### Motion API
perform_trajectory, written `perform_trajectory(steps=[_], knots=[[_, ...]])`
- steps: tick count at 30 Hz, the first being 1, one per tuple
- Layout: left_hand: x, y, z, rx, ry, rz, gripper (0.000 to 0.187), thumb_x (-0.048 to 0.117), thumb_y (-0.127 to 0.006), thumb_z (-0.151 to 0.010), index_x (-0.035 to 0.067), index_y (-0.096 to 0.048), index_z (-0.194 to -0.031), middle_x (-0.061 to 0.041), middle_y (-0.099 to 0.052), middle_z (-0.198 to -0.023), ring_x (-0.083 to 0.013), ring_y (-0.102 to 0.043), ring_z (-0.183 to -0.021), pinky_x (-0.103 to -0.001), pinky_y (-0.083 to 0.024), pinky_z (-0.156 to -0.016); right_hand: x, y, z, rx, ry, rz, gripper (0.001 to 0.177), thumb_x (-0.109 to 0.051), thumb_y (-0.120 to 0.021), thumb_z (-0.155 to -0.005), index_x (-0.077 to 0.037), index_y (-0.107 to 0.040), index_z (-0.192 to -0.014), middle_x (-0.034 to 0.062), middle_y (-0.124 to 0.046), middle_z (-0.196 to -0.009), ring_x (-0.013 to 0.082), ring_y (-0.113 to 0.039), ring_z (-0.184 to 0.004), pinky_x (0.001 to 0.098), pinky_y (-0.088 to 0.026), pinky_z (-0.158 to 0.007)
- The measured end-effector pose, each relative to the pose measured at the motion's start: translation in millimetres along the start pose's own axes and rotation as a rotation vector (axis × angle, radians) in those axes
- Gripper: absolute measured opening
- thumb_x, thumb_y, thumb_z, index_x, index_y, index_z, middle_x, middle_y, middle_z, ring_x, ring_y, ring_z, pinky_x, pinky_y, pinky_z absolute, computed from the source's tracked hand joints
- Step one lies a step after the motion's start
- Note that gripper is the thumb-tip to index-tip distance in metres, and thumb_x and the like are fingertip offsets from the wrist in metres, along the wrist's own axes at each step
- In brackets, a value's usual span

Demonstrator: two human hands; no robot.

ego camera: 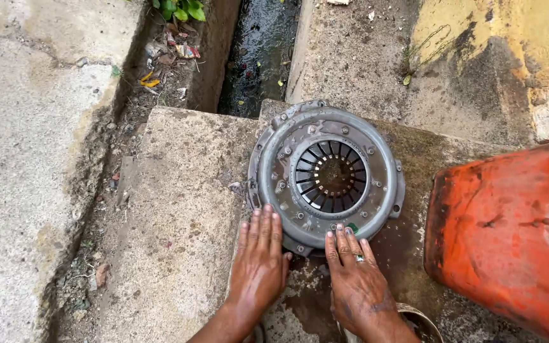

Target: Cleaning a vehicle clutch pressure plate with water and a cloth.

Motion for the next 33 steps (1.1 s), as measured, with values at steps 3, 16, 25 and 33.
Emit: perform_trajectory(steps=[3, 16, 25, 33], knots=[[-30.2, 14.4, -4.4, -0.174, 0.227, -0.094, 0.079, 0.04, -0.042, -0.099, -0.005, -0.011, -0.156, -0.026, -0.008, -0.168, -0.0414, -0.004, -0.154, -0.06, 0.002, -0.121, -22.7, 3.9, -7.7, 0.058, 0.109, 0.039, 0.092, -0.007, -0.059, -0.076, 0.01, -0.013, -0.155, 0.034, -0.012, -0.165, 0.0463, -0.014, -0.153, 0.0589, -0.009, -0.121], [-94.7, -34.6, 7.4, 0.366, 0.444, 0.334, 0.035, 0.038, -0.083, -0.091, 0.03, -0.073, -0.123, 0.009, -0.078, -0.123, -0.018, -0.055, -0.144, -0.052, -0.013, -0.135, -27.0, -5.3, -40.7, -0.002, 0.142, -0.119, 0.101, -0.003, -0.057, -0.079, -0.003, 0.0, -0.162, 0.023, 0.0, -0.172, 0.0392, -0.005, -0.158, 0.05, -0.005, -0.122], [-45.3, 4.7, 12.9, 0.405, 0.403, 0.177, 0.098, 0.057, -0.089, -0.058, 0.001, -0.07, -0.137, -0.016, -0.06, -0.142, -0.035, -0.041, -0.143, -0.064, 0.002, -0.12, 124.8, -64.1, 115.6, 0.528, -0.524, -0.995, 0.027, 0.016, -0.046, -0.085, 0.005, -0.068, -0.076, 0.0168, -0.067, -0.071, 0.0214, -0.063, -0.064, 0.0359, -0.057, -0.061], [-75.2, -16.0, 11.8, 0.212, 0.642, 0.451, 0.043, 0.047, -0.081, -0.084, 0.022, -0.079, -0.12, -0.004, -0.073, -0.136, -0.0216, -0.05, -0.147, -0.057, -0.004, -0.133, 192.9, -318.8, 123.2, -0.144, -0.814, -2.022, 0.046, -0.023, -0.043, -0.099, 0.012, -0.071, -0.09, 0.0198, -0.068, -0.075, 0.0289, -0.068, -0.067, 0.0408, -0.057, -0.06]])
Point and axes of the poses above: each hand's wrist, its own z-axis away from the middle knuckle, its own y-axis out of the back of the hand, x = y × z, the point moved 7 cm from there along -z, towards the middle knuckle
